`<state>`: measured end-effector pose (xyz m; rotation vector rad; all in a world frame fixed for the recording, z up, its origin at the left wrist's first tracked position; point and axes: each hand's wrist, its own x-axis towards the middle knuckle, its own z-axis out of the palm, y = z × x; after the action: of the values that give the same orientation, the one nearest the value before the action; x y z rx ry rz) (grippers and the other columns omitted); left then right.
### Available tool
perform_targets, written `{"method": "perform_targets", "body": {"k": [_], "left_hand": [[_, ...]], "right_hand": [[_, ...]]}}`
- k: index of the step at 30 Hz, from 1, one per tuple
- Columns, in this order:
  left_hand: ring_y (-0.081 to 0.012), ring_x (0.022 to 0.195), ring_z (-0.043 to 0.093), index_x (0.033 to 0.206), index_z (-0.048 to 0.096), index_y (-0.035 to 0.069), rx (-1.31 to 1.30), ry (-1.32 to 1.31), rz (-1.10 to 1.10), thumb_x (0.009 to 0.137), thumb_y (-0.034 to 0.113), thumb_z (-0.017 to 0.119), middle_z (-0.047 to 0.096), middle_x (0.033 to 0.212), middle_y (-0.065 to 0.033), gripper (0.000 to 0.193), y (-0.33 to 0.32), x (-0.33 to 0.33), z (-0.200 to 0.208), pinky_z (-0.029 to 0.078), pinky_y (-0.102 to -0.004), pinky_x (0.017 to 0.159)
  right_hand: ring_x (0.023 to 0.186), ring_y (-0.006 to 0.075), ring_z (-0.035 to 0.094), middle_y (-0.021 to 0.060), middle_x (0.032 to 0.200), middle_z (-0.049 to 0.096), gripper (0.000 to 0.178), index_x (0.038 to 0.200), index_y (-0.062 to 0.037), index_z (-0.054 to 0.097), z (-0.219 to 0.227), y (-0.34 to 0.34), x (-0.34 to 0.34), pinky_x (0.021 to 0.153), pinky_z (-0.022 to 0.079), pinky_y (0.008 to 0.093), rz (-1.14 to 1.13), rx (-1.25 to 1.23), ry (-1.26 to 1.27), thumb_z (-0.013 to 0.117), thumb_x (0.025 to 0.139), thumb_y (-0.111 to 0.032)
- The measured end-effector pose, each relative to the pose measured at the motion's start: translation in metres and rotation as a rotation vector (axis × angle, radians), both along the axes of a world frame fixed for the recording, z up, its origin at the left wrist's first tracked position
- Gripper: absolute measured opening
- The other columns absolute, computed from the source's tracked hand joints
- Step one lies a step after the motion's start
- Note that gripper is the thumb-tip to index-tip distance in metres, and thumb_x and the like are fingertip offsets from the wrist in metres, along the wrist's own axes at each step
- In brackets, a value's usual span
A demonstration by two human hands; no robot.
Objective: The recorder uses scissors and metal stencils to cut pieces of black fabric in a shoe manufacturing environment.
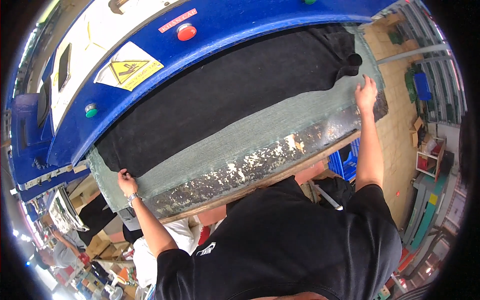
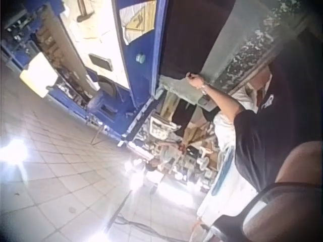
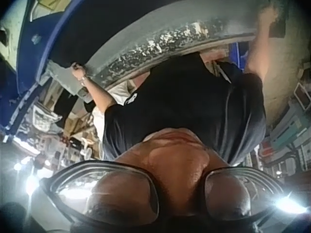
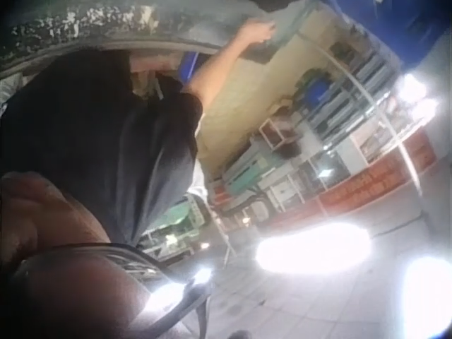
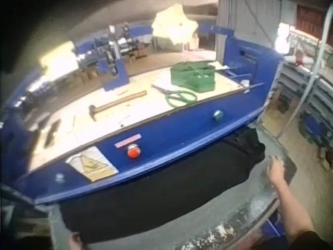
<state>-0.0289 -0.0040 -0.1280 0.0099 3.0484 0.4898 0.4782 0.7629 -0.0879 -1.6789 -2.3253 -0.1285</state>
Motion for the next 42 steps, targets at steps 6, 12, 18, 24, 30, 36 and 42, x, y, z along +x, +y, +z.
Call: {"method": "perform_targets", "body": {"k": [6, 12, 18, 24, 30, 36, 42], "left_hand": [[-0.0364, 0.121, 0.051, 0.127, 0.062, 0.014, -0.109, 0.341, -0.361, 0.090, 0.027, 0.067, 0.054, 0.132, -0.0190, 0.040, 0.088, 0.044, 0.018, 0.042, -0.0490, 0.101], [-0.0326, 0.149, 0.023, 0.148, 0.043, 0.025, -0.225, -0.096, -0.345, 0.101, 0.041, 0.051, 0.028, 0.160, -0.0126, 0.051, 0.192, 0.130, 0.027, 0.027, -0.0667, 0.107], [-0.0357, 0.146, 0.029, 0.146, 0.048, 0.024, -0.068, 0.021, -0.330, 0.101, 0.040, 0.051, 0.033, 0.158, -0.0140, 0.048, 0.178, 0.131, 0.002, 0.029, -0.0512, 0.115], [-0.0401, 0.134, 0.043, 0.141, 0.051, 0.012, -0.098, 0.129, -0.186, 0.092, 0.016, 0.056, 0.044, 0.145, -0.0264, 0.049, 0.194, 0.124, -0.021, 0.036, -0.0437, 0.112], [-0.0379, 0.129, 0.047, 0.141, 0.051, 0.008, -0.129, -0.043, -0.075, 0.091, 0.017, 0.058, 0.049, 0.140, -0.0236, 0.051, 0.229, 0.131, -0.011, 0.038, -0.0427, 0.110], [-0.0369, 0.128, 0.048, 0.141, 0.051, 0.006, -0.212, -0.058, -0.099, 0.091, 0.017, 0.059, 0.054, 0.136, -0.0223, 0.052, 0.254, 0.149, -0.002, 0.038, -0.0426, 0.110], [-0.0398, 0.130, 0.048, 0.138, 0.053, 0.008, -0.188, -0.139, -0.260, 0.089, 0.021, 0.063, 0.054, 0.137, -0.0245, 0.052, 0.295, 0.194, 0.038, 0.038, -0.0456, 0.110]], "right_hand": [[0.129, 0.0342, 0.048, 0.0128, 0.132, 0.057, 0.035, 0.118, -0.0115, 0.065, 0.048, -0.028, -0.087, 0.102, 0.042, 0.0498, 0.455, 0.300, 0.048, 0.068, 0.085, -0.023], [0.136, 0.0381, 0.040, 0.0164, 0.140, 0.050, 0.063, 0.137, -0.0149, 0.051, 0.025, 0.024, -0.146, 0.103, 0.040, 0.0548, 0.342, 0.045, -0.049, 0.073, 0.083, -0.039], [0.108, 0.0418, 0.063, 0.0231, 0.110, 0.066, 0.066, 0.134, -0.0074, 0.050, -0.001, 0.115, -0.067, 0.091, 0.051, 0.0472, 0.338, -0.263, 0.195, 0.079, 0.080, -0.029], [0.077, 0.0408, 0.068, 0.0236, 0.073, 0.067, 0.044, 0.084, 0.0066, 0.063, -0.037, 0.148, 0.137, 0.071, 0.052, 0.0476, -0.015, -0.089, 0.440, 0.074, 0.086, -0.036], [0.064, 0.0204, 0.063, 0.0100, 0.067, 0.065, 0.022, 0.090, -0.0033, 0.070, -0.021, 0.126, 0.187, 0.066, 0.051, 0.0377, -0.326, -0.209, 0.424, 0.071, 0.088, -0.026], [0.098, 0.0362, 0.068, 0.0209, 0.101, 0.070, 0.037, 0.105, -0.0022, 0.070, -0.017, 0.229, 0.058, 0.085, 0.052, 0.0417, 0.096, -0.212, 0.504, 0.068, 0.090, -0.036], [0.106, 0.0413, 0.065, 0.0207, 0.109, 0.070, 0.069, 0.108, -0.0062, 0.072, -0.056, 0.333, -0.074, 0.091, 0.051, 0.0473, 0.139, -0.245, 0.090, 0.060, 0.082, -0.069]]}}
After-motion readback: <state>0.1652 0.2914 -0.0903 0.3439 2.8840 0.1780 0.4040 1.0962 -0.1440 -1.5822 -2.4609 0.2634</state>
